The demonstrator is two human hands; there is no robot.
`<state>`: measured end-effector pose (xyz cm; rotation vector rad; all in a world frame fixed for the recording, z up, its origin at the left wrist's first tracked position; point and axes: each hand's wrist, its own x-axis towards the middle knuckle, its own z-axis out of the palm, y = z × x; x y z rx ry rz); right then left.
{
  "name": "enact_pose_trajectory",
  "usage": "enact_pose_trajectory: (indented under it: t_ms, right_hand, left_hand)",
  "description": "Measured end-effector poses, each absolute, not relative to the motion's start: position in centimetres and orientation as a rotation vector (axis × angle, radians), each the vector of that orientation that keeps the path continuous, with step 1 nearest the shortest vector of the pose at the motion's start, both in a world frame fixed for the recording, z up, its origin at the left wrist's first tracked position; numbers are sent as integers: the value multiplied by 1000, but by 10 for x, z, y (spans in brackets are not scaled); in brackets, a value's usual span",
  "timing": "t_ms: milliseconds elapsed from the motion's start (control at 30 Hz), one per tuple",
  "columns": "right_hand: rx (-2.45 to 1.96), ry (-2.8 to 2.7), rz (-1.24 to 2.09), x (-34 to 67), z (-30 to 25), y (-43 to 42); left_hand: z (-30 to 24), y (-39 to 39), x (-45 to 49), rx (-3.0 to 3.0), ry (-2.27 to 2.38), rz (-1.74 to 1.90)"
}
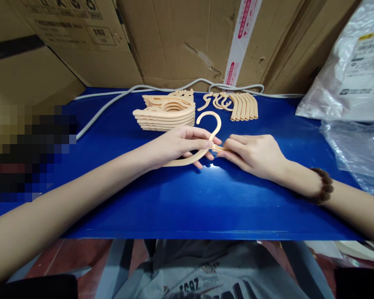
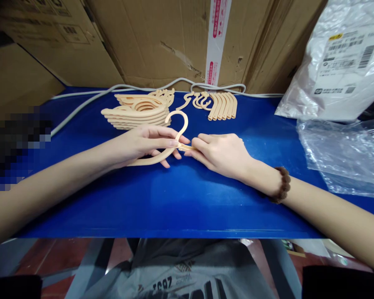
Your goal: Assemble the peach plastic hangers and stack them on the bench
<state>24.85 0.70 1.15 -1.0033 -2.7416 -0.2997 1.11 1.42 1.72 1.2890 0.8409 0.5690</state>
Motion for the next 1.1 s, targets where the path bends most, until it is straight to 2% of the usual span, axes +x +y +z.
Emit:
enact_pose_trajectory:
  t_ms: [200,733,1100]
  right_hand:
    - [-977,-2720,-143,252,11,8]
    - [-1227,-2740,-11,244,16,7]
    - [-1393,-2675,175,237,23,-1]
  left_hand:
    - [18,12,14,1356,865,612]
    - [21,6,20,1366,917,656]
    - [12,5,18,1643,954,679]
